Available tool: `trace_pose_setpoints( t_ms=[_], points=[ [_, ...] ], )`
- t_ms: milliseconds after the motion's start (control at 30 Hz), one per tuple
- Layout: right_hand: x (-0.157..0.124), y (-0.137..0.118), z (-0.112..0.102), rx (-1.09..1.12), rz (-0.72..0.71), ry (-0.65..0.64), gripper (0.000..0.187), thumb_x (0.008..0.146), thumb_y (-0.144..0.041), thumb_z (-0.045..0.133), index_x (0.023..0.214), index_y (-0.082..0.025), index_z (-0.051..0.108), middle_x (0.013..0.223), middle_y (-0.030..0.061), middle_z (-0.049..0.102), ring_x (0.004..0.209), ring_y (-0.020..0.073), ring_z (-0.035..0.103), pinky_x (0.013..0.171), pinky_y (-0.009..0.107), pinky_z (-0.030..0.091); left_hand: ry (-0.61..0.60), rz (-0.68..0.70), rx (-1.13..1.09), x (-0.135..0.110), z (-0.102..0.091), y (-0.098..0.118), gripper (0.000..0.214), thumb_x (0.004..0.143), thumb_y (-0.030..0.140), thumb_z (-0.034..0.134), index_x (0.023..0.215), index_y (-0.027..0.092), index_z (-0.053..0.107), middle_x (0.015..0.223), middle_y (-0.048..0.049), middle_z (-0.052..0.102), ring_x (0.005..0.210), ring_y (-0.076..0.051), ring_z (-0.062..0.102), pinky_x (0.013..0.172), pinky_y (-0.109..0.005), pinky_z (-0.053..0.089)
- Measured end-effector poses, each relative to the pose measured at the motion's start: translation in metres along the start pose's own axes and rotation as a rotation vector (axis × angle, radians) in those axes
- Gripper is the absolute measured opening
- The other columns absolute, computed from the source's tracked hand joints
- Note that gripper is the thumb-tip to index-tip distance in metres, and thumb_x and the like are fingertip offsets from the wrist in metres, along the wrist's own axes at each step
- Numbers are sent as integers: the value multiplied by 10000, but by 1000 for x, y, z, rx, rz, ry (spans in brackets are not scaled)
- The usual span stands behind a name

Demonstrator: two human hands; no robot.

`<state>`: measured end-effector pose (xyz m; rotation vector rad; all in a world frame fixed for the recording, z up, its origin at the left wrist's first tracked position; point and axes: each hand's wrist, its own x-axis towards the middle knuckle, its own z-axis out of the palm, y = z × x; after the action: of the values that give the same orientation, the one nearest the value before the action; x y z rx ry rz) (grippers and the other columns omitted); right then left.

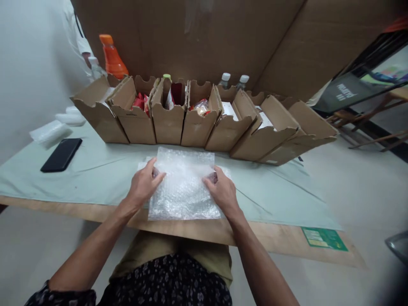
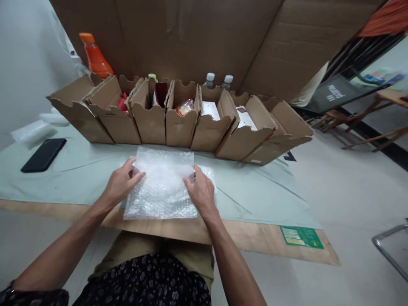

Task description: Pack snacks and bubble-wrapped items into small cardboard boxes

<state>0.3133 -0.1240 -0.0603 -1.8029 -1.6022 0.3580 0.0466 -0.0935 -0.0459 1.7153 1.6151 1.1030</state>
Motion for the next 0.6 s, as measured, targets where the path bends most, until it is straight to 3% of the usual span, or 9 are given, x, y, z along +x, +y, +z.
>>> trace_pose_setpoints(
  t_ms=[67,133,233,333,467,600],
  points=[
    [-2,5,11,-214,-122,132,521,872,-329,655,1348,-121,603,1179,198,731,1024,349,688,872,508,523,68,144,174,3,9,-12,646,814,321,737,1425,192,571,1106,-107,726,1040,-298,650,958,-446,500],
    [-13,6,18,-302,-308,194,555,928,-335,621,1436,-130,530,1394,239,627,1213,380,618,941,536,496,44,315,298,0,17,-20,655,888,353,675,1498,204,491,1423,-167,599,1309,-354,535,1101,-519,411],
    [-30,3,25,-338,-537,36,484,951,-333,622,1404,-173,565,1450,213,602,1283,373,589,965,533,498,-244,452,468,-9,25,-28,543,922,311,626,1451,221,540,1522,-161,535,1414,-373,458,1166,-569,338],
    [-33,5,22,-313,-590,-146,385,936,-318,642,1305,-209,649,1395,174,660,1259,360,624,947,531,530,-446,452,545,-12,27,-30,485,916,249,599,1400,223,578,1496,-155,567,1403,-367,483,1169,-599,335],
    [0,5,-5,-169,-555,-167,297,956,-386,623,1212,-260,707,1311,124,720,1170,310,695,920,517,575,-407,476,475,-3,22,-25,485,897,249,623,1380,217,590,1518,-172,536,1429,-360,456,1173,-580,361],
    [65,-34,-43,-105,-596,-95,239,979,-387,589,1124,-267,736,1200,103,768,1095,293,728,921,533,575,-387,435,516,10,18,-26,519,875,286,685,1379,195,605,1572,-203,472,1480,-411,392,1191,-629,322]
  ],
)
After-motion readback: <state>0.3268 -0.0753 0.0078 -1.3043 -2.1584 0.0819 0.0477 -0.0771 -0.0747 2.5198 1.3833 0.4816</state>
